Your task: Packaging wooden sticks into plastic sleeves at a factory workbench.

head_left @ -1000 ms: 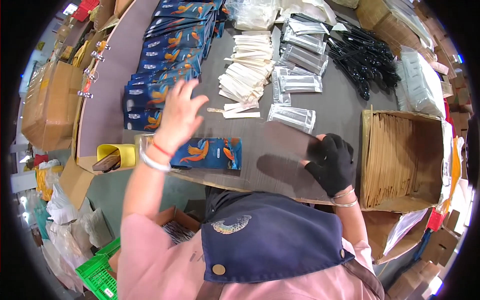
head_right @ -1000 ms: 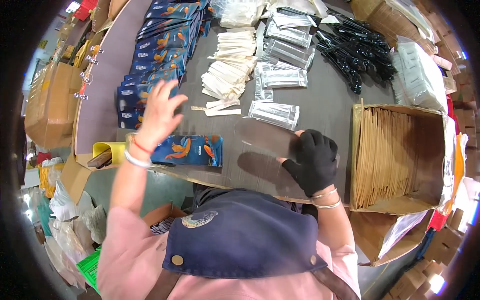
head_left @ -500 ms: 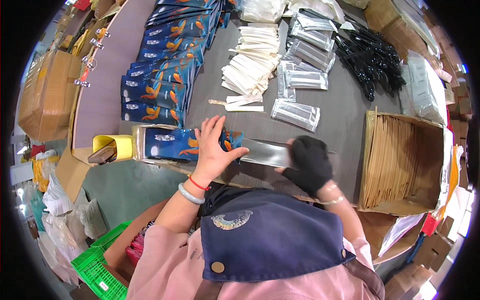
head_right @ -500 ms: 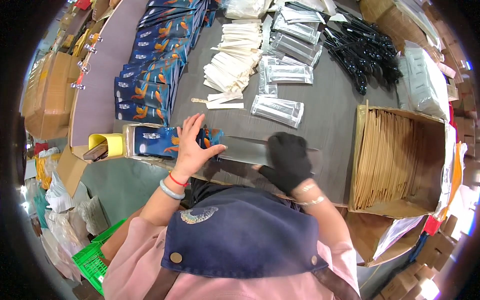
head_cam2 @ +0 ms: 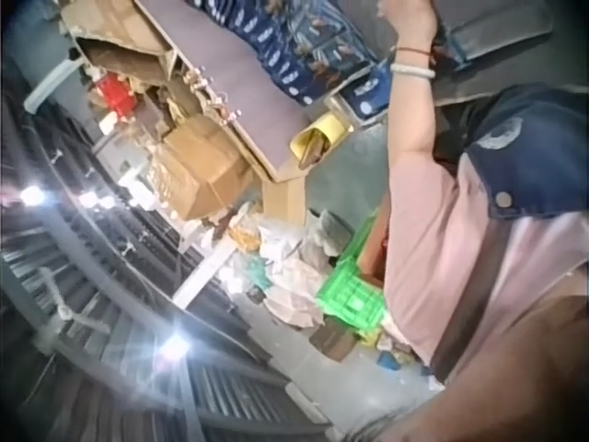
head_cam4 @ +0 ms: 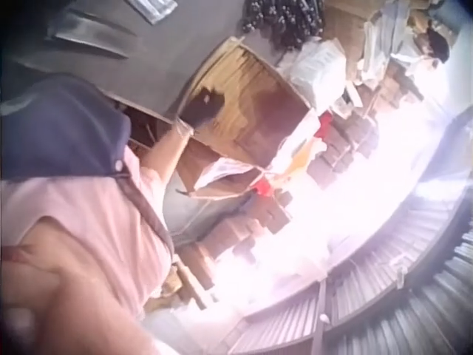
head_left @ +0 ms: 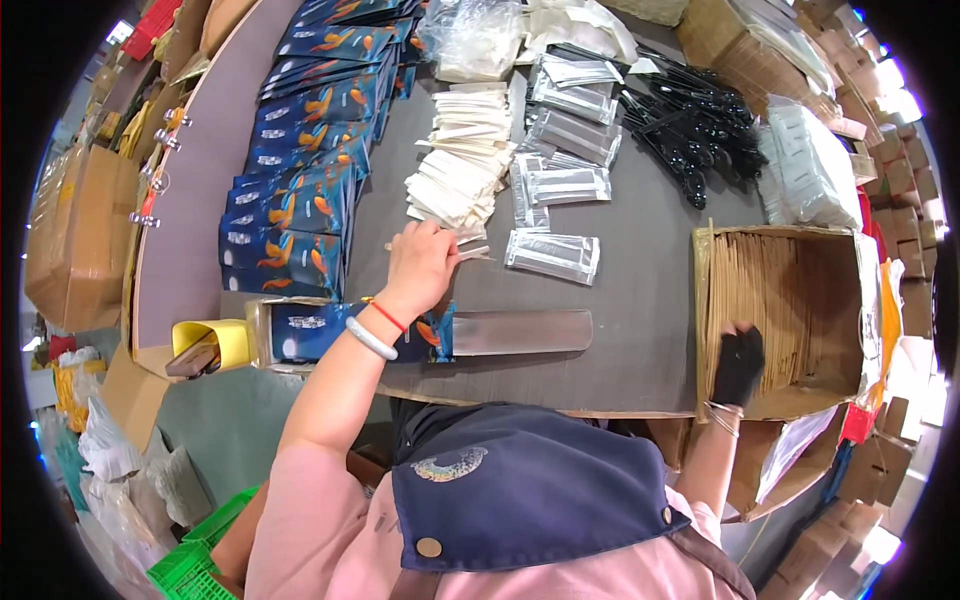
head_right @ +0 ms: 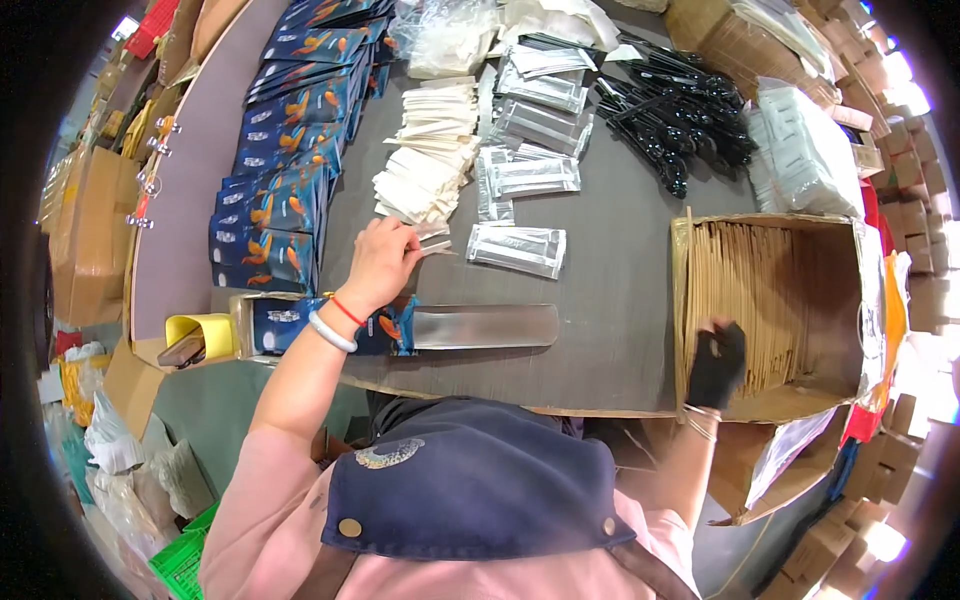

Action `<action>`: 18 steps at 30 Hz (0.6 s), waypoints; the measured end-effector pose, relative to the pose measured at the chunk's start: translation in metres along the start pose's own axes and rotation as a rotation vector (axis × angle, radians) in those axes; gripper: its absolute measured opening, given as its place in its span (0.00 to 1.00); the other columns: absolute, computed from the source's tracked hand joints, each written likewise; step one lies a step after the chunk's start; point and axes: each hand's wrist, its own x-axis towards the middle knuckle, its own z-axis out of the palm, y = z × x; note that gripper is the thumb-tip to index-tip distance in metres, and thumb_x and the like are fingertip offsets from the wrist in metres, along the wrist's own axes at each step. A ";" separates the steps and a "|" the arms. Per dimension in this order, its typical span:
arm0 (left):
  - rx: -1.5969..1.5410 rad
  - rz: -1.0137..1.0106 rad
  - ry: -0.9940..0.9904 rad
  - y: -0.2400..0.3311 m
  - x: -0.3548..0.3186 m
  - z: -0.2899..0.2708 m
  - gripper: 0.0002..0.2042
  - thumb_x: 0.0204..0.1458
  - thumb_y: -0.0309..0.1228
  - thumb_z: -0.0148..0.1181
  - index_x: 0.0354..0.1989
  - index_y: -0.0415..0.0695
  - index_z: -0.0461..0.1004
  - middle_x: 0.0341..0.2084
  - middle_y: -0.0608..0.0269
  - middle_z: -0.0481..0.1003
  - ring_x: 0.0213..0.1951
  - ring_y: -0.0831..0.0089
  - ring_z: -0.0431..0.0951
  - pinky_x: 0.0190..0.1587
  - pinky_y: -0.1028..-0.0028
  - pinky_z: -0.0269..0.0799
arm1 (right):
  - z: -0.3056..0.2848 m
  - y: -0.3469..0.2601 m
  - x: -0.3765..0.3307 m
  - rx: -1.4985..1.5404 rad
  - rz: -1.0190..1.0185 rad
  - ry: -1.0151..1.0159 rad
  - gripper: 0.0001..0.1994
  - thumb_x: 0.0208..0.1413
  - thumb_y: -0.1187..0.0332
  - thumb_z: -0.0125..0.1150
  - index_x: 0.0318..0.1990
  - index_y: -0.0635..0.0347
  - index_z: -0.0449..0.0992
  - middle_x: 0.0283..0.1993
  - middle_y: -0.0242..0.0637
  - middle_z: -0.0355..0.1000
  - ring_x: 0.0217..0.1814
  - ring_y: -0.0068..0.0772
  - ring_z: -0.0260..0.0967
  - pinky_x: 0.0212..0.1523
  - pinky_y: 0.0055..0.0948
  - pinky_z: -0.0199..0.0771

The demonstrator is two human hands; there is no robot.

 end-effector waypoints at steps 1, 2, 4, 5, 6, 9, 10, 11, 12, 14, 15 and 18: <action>-0.007 0.014 -0.002 0.006 0.007 0.002 0.08 0.42 0.26 0.68 0.31 0.46 0.76 0.29 0.61 0.72 0.37 0.55 0.72 0.38 0.58 0.68 | -0.016 0.037 0.004 -0.010 0.154 0.022 0.16 0.52 0.65 0.69 0.45 0.65 0.77 0.41 0.43 0.77 0.46 0.38 0.75 0.50 0.33 0.74; -0.105 0.097 0.028 0.015 0.013 0.007 0.08 0.42 0.27 0.68 0.31 0.46 0.75 0.29 0.60 0.72 0.37 0.55 0.72 0.38 0.59 0.68 | -0.022 0.060 0.002 -0.011 0.162 0.031 0.16 0.52 0.65 0.69 0.45 0.65 0.77 0.41 0.43 0.77 0.46 0.38 0.75 0.50 0.33 0.74; -0.274 0.224 0.033 0.035 0.025 0.021 0.09 0.42 0.29 0.68 0.32 0.47 0.75 0.32 0.61 0.72 0.40 0.57 0.72 0.42 0.60 0.68 | -0.031 0.086 -0.007 -0.205 0.232 0.007 0.20 0.52 0.62 0.69 0.48 0.68 0.77 0.46 0.49 0.77 0.51 0.43 0.75 0.54 0.36 0.73; -0.283 0.238 0.031 0.046 0.031 0.025 0.09 0.42 0.29 0.68 0.32 0.47 0.75 0.32 0.61 0.72 0.40 0.57 0.72 0.42 0.60 0.68 | -0.033 0.089 -0.008 -0.210 0.240 0.020 0.20 0.52 0.62 0.69 0.48 0.68 0.77 0.46 0.49 0.77 0.51 0.43 0.75 0.54 0.36 0.73; -0.202 0.264 0.040 0.056 0.037 0.028 0.10 0.42 0.30 0.69 0.33 0.48 0.75 0.34 0.62 0.73 0.42 0.58 0.72 0.44 0.60 0.67 | -0.034 0.092 -0.009 -0.251 0.224 0.023 0.22 0.52 0.61 0.67 0.49 0.69 0.76 0.48 0.50 0.77 0.52 0.46 0.74 0.55 0.38 0.72; -0.079 0.292 -0.007 0.066 0.048 0.033 0.14 0.41 0.33 0.70 0.38 0.50 0.76 0.38 0.67 0.73 0.46 0.61 0.71 0.48 0.60 0.65 | -0.034 0.064 -0.002 -0.513 0.170 -0.082 0.25 0.57 0.54 0.57 0.51 0.70 0.76 0.53 0.57 0.74 0.59 0.54 0.70 0.61 0.41 0.67; -0.068 0.288 -0.041 0.063 0.048 0.032 0.15 0.40 0.33 0.71 0.39 0.50 0.77 0.38 0.67 0.73 0.46 0.61 0.71 0.47 0.61 0.65 | -0.031 0.059 -0.003 -0.486 0.177 -0.066 0.24 0.58 0.55 0.56 0.51 0.70 0.76 0.52 0.56 0.75 0.58 0.54 0.70 0.60 0.41 0.68; -0.054 0.284 -0.073 0.061 0.048 0.032 0.17 0.39 0.32 0.72 0.40 0.50 0.77 0.38 0.67 0.73 0.45 0.61 0.71 0.46 0.61 0.65 | -0.029 0.054 -0.006 -0.480 0.155 -0.046 0.23 0.59 0.56 0.55 0.50 0.70 0.77 0.51 0.56 0.75 0.58 0.55 0.71 0.60 0.41 0.68; -0.068 0.312 -0.076 0.060 0.048 0.029 0.17 0.39 0.32 0.72 0.40 0.50 0.77 0.38 0.67 0.73 0.45 0.61 0.71 0.46 0.61 0.65 | -0.027 0.055 -0.009 -0.465 0.145 -0.004 0.20 0.59 0.59 0.56 0.49 0.69 0.77 0.50 0.56 0.75 0.56 0.55 0.71 0.58 0.42 0.70; -0.084 0.288 -0.058 0.060 0.049 0.026 0.17 0.37 0.31 0.73 0.38 0.49 0.76 0.38 0.66 0.73 0.43 0.61 0.71 0.45 0.61 0.65 | -0.024 0.057 -0.012 -0.457 0.149 0.047 0.17 0.59 0.63 0.56 0.47 0.68 0.78 0.49 0.55 0.75 0.54 0.56 0.72 0.57 0.43 0.71; -0.091 0.302 -0.066 0.061 0.050 0.027 0.17 0.37 0.31 0.73 0.38 0.49 0.76 0.38 0.66 0.73 0.43 0.61 0.71 0.45 0.61 0.65 | -0.023 0.057 -0.013 -0.464 0.133 0.084 0.16 0.61 0.63 0.55 0.48 0.68 0.77 0.49 0.56 0.75 0.54 0.56 0.71 0.56 0.44 0.71; -0.167 0.223 -0.090 0.069 0.048 0.022 0.12 0.40 0.30 0.72 0.29 0.45 0.72 0.27 0.64 0.74 0.36 0.61 0.74 0.44 0.61 0.67 | -0.029 0.052 -0.013 -0.431 0.122 0.214 0.17 0.63 0.64 0.52 0.50 0.68 0.76 0.49 0.57 0.75 0.54 0.58 0.71 0.55 0.45 0.71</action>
